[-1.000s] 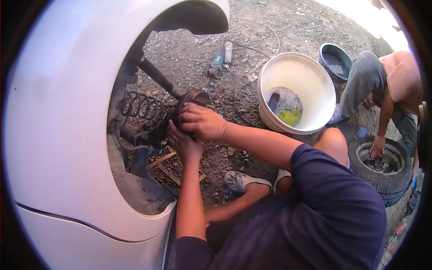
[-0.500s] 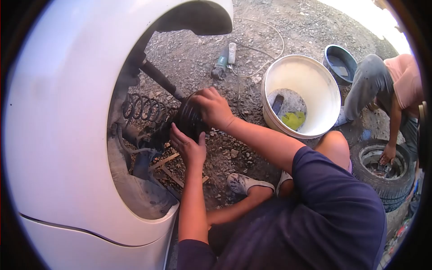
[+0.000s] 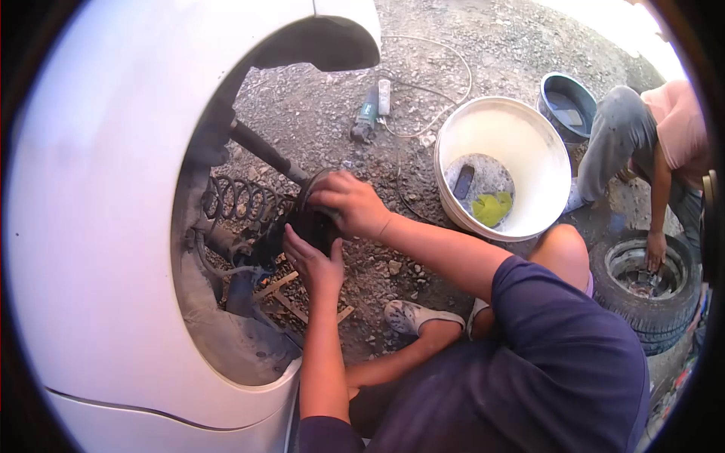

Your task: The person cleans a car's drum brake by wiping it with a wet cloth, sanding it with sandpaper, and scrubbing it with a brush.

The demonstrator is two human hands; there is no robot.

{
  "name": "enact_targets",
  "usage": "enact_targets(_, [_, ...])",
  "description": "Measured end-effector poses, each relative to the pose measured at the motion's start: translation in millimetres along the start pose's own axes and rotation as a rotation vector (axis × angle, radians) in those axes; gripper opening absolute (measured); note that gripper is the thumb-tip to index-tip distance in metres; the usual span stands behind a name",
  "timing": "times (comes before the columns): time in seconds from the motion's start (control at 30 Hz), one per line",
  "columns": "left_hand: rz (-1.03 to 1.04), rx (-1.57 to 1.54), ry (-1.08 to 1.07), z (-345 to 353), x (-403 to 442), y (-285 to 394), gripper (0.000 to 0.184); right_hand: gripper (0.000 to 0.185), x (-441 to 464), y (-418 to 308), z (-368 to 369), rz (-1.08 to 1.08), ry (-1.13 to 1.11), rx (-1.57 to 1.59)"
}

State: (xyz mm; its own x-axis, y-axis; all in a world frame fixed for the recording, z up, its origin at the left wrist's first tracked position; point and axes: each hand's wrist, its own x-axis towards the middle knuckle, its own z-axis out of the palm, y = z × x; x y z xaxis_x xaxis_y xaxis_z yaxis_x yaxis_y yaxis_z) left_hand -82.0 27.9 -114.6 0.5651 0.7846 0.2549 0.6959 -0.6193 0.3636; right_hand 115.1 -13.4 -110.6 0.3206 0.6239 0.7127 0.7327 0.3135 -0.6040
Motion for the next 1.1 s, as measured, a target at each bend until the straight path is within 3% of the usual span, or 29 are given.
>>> enact_targets(0.07, [-0.032, 0.124, -0.041, -8, -3, 8, 0.116, 0.031, 0, 7, 6, 0.408, 0.076, 0.042])
enact_targets(0.1, [-0.020, 0.122, -0.028, -11, 5, 12, 0.116, 0.031, 1, 10, 6, 0.395, 0.088, 0.038])
enact_targets(0.17, [-0.049, 0.025, -0.081, -20, 15, 14, 0.093, 0.030, -1, -12, 4, 0.240, 0.057, -0.033])
enact_targets(0.2, [-0.044, 0.030, -0.082, -19, 19, 8, 0.093, 0.031, -3, -22, 6, 0.088, -0.001, -0.033])
enact_targets(0.23, [-0.015, -0.200, -0.019, -13, 27, -3, 0.078, 0.032, -1, -23, 3, -0.129, -0.009, -0.064])
enact_targets(0.3, [-0.032, -0.601, 0.062, 1, 38, -23, 0.050, 0.033, -7, -4, -5, -0.007, -0.006, 0.046])
enact_targets(0.33, [-0.028, -0.575, 0.076, 0, 42, -26, 0.048, 0.030, -9, 13, -2, 0.213, 0.022, 0.009])
enact_targets(0.37, [-0.028, -0.547, 0.091, 0, 43, -27, 0.046, 0.026, -9, 31, 2, 0.567, 0.036, 0.052])
enact_targets(0.43, [-0.020, -0.462, 0.158, 9, 44, -25, 0.046, 0.021, -22, 43, 10, 0.640, 0.012, 0.060])
enact_targets(0.5, [-0.008, -0.389, 0.227, 21, 52, -19, 0.047, 0.022, -20, 27, 12, 0.473, 0.122, 0.080])
enact_targets(0.63, [0.049, -0.395, 0.242, 16, 51, -15, 0.049, 0.023, -8, 10, -1, 0.155, 0.021, 0.101])
enact_targets(0.7, [0.074, -0.331, 0.257, 16, 51, -14, 0.050, 0.021, -8, 33, 10, 0.208, 0.063, 0.168])
enact_targets(0.77, [0.080, -0.325, 0.259, 16, 50, -13, 0.049, 0.017, -6, 40, 17, 0.613, 0.096, 0.173])
enact_targets(0.83, [0.095, -0.324, 0.267, 18, 52, -12, 0.049, 0.014, -5, 23, 18, 0.610, 0.128, 0.145])
enact_targets(0.9, [0.079, -0.353, 0.266, 18, 50, -12, 0.049, 0.013, 0, -12, 6, 0.149, 0.059, 0.044])
enact_targets(0.97, [0.047, -0.386, 0.244, 19, 47, -16, 0.049, 0.015, -7, -13, 4, 0.054, -0.020, -0.013])
enact_targets(1.03, [0.076, -0.313, 0.251, 17, 49, -15, 0.049, 0.014, -8, 17, 4, 0.215, 0.101, 0.084])
enact_targets(1.07, [0.083, -0.299, 0.257, 16, 49, -15, 0.048, 0.014, -12, 38, 15, 0.599, 0.112, 0.134])
enact_targets(1.1, [0.087, -0.300, 0.256, 13, 45, -14, 0.048, 0.017, -19, 56, 22, 0.713, 0.098, 0.118])
